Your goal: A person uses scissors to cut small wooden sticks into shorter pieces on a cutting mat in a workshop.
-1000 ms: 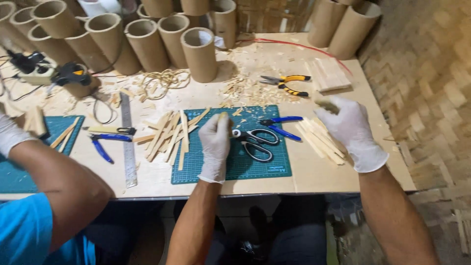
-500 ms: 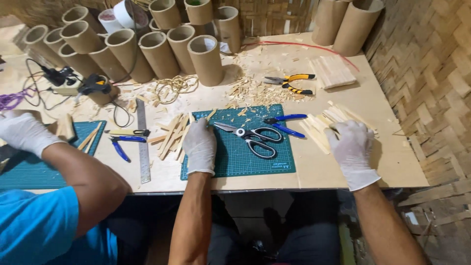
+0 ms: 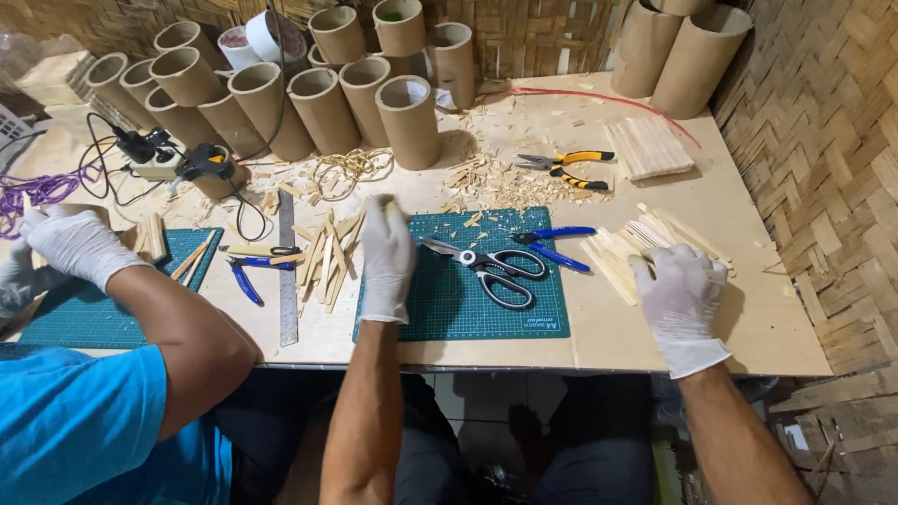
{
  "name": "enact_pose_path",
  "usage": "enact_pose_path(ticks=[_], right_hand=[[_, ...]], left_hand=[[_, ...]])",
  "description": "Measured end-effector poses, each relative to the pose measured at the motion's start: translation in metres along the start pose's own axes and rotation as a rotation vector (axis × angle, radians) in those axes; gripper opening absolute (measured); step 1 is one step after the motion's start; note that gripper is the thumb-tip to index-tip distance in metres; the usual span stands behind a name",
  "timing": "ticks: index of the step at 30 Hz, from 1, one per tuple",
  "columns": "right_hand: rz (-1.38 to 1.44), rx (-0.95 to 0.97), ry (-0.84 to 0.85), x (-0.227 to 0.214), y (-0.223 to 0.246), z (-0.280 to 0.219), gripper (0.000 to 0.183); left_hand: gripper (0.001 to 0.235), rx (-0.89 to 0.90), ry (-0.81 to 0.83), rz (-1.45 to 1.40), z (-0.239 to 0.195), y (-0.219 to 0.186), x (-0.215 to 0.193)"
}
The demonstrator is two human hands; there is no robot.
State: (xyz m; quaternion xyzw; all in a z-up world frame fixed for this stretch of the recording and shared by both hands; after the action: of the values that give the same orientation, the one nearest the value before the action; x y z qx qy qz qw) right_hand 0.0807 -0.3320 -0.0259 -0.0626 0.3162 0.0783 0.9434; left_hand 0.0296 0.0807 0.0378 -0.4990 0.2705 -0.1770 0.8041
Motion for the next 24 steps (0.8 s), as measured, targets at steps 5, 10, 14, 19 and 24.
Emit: enact_pose_path(ticks=[5,10,14,19,24], right_hand=[[-0.053,0.004,0.012,0.006,0.0,0.0,0.017],[-0.111,0.042,-0.01,0.01,-0.004,-0.001,0.019],[0.147,0.182,-0.13,0.006,-0.014,0.008,0.016],[0.673,0.449,-0.04,-0.036,0.016,0.045,0.014],[1.007,0.567,0.215,-0.042,0.084,0.075,0.011]], left_hand=[[0.017,-0.21,0.102,-0.487,-0.012,-0.006,0.049],[0.018,-0.489,0.18,-0.739,-0.021,-0.014,0.04],[0.022,-0.443,0.186,-0.805,-0.022,-0.012,0.034],[0.016,-0.351,0.258,-0.689,-0.028,-0.02,0.034],[0.013,-0.242,0.221,-0.668,-0.026,0.002,0.042]])
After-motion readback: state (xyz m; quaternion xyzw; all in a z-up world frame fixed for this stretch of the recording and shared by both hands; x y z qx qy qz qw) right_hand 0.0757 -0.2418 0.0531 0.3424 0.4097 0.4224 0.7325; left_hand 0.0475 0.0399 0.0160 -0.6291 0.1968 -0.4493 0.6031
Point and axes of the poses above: each hand's wrist, its own z-axis towards the middle knuckle, its own x-axis out of the palm, y = z × x, the point moved 4 cm from there along z, towards the middle knuckle, and after that the axes turned 11 degrees about -y, right-handed, at the moved point
